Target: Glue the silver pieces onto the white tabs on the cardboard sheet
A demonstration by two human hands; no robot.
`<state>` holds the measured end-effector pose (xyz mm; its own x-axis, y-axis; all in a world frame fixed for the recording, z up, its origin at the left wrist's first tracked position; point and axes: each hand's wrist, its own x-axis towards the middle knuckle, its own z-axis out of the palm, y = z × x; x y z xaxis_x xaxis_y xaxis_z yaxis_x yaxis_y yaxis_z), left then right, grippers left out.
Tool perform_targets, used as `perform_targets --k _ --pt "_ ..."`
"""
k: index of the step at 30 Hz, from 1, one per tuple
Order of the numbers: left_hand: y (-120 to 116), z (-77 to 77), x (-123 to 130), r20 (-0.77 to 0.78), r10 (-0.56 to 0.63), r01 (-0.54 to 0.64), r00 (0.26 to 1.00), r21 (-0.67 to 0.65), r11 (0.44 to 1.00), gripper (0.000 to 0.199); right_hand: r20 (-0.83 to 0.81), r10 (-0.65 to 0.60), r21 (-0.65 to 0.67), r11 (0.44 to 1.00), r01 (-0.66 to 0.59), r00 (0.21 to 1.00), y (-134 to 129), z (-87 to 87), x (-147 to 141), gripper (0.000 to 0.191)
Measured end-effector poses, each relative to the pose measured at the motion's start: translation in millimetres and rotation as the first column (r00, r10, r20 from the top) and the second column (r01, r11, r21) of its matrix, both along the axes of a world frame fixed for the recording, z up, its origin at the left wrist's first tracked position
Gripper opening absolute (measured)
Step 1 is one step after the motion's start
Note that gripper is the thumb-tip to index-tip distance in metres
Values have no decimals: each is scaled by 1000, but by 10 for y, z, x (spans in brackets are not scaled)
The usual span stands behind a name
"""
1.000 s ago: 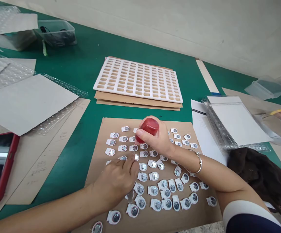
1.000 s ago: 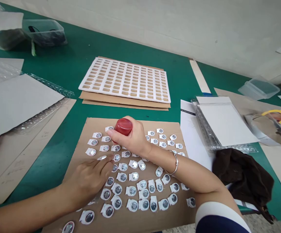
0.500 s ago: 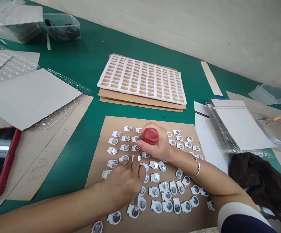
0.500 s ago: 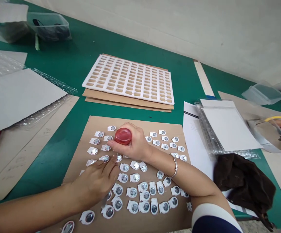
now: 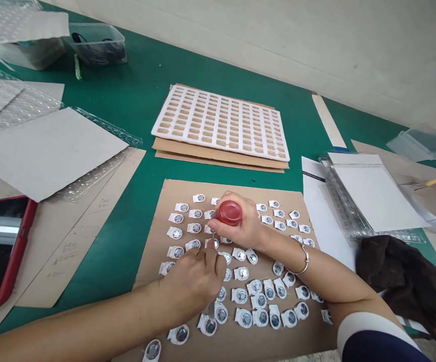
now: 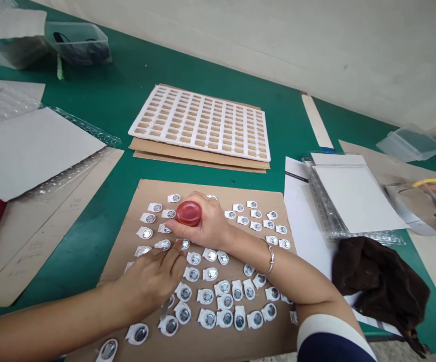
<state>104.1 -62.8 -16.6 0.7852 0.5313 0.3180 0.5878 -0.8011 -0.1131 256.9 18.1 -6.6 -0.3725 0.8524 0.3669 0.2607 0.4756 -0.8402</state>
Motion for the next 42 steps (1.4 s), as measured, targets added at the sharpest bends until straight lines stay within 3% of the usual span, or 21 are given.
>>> perform_targets --k 22,42 --pt "-5 -10 -27 -72 -24 24 997 -8 1000 19 -12 6 41 999 -5 1000 -1 -11 0 23" --pt "20 37 -13 -16 -30 31 999 55 998 18 -17 -4 46 999 5 1000 10 -28 9 22"
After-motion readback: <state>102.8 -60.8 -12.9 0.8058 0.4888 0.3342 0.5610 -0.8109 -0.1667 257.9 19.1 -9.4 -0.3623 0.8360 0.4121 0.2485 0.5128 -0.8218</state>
